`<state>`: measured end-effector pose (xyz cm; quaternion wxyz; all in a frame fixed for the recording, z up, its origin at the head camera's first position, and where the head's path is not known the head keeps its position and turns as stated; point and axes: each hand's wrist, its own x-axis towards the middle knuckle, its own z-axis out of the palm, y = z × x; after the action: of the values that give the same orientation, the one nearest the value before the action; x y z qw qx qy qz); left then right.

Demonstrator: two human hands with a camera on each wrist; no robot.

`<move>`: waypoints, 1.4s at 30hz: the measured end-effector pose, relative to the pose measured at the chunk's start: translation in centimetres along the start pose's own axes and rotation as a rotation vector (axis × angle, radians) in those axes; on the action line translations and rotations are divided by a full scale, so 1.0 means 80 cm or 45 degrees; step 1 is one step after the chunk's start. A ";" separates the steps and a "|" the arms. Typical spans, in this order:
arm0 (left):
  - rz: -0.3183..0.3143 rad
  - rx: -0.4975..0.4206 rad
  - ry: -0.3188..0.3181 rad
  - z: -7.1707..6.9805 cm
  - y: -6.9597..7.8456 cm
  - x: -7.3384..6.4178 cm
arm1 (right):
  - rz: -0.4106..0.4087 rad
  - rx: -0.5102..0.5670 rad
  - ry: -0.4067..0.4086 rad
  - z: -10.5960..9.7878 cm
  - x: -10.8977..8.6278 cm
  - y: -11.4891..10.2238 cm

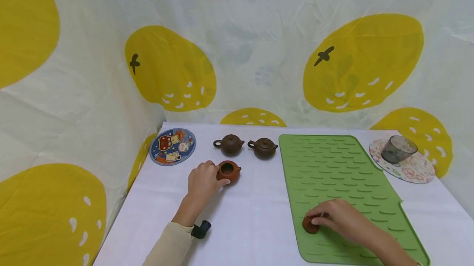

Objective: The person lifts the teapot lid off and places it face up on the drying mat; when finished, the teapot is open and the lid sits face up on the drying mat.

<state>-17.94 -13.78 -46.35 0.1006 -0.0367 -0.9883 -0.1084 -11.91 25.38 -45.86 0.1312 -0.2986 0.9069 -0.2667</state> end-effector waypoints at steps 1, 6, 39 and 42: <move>0.002 0.002 -0.005 0.000 0.001 0.001 | 0.000 -0.003 0.002 0.000 0.000 0.000; 0.035 0.037 -0.035 -0.005 0.005 0.007 | -0.006 -0.018 0.000 -0.001 0.000 0.002; 0.043 -0.353 -0.039 0.056 0.113 0.122 | -0.043 -0.023 0.034 -0.003 -0.002 -0.007; 0.012 -0.344 -0.022 0.060 0.116 0.123 | -0.038 -0.010 0.033 -0.003 -0.002 -0.007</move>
<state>-27.62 -3.19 -46.95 0.0868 -0.0553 -0.9654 -0.2397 -11.61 25.19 -45.31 0.1144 -0.3092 0.9049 -0.2690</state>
